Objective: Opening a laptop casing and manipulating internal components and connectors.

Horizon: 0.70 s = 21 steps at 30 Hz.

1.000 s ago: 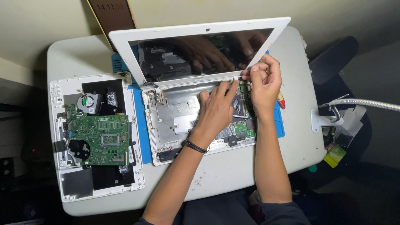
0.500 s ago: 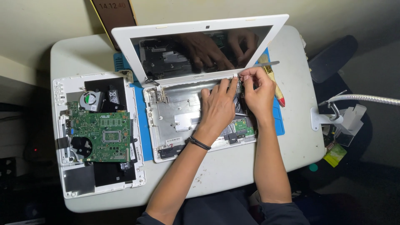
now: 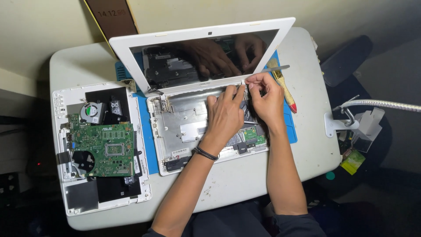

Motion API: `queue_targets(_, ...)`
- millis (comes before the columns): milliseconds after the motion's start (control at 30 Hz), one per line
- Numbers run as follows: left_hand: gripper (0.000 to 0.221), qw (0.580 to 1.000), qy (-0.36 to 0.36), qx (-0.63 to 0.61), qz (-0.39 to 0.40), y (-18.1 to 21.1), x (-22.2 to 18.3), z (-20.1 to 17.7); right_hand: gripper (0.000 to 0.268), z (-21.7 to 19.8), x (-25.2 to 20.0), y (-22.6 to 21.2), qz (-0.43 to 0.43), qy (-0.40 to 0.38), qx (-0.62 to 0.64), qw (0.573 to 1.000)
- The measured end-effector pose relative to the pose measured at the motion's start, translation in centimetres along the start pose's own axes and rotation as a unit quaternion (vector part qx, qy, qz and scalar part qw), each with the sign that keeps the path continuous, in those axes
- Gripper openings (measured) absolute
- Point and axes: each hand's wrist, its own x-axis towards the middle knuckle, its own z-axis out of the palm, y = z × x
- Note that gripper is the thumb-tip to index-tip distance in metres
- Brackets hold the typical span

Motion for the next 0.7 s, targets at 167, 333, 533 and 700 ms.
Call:
queue_targets(167, 0.062, 1.0, -0.009, -0.006, -0.006, 0.4, 0.2, -0.8, 0.016, 0.5, 0.1, 0.5, -0.002, 0.035, -0.022, 0.999)
queue_targets(333, 0.063, 0.998, -0.002, -0.05, -0.039, 0.4, 0.1, -1.0, 0.017, 0.8, 0.4, 1.9, 0.014, 0.036, -0.009, 0.999)
queue_targets(533, 0.062, 0.999, -0.011, -0.041, -0.032, 0.4, 0.3, -0.8, 0.014, 1.1, 0.5, 1.3, 0.049, 0.048, 0.004, 0.998)
queue_targets(700, 0.063, 1.0, -0.002, -0.023, -0.02, 0.4, 0.3, -0.5, 0.016, 1.3, 0.7, 1.7, 0.061, 0.057, -0.003, 0.996)
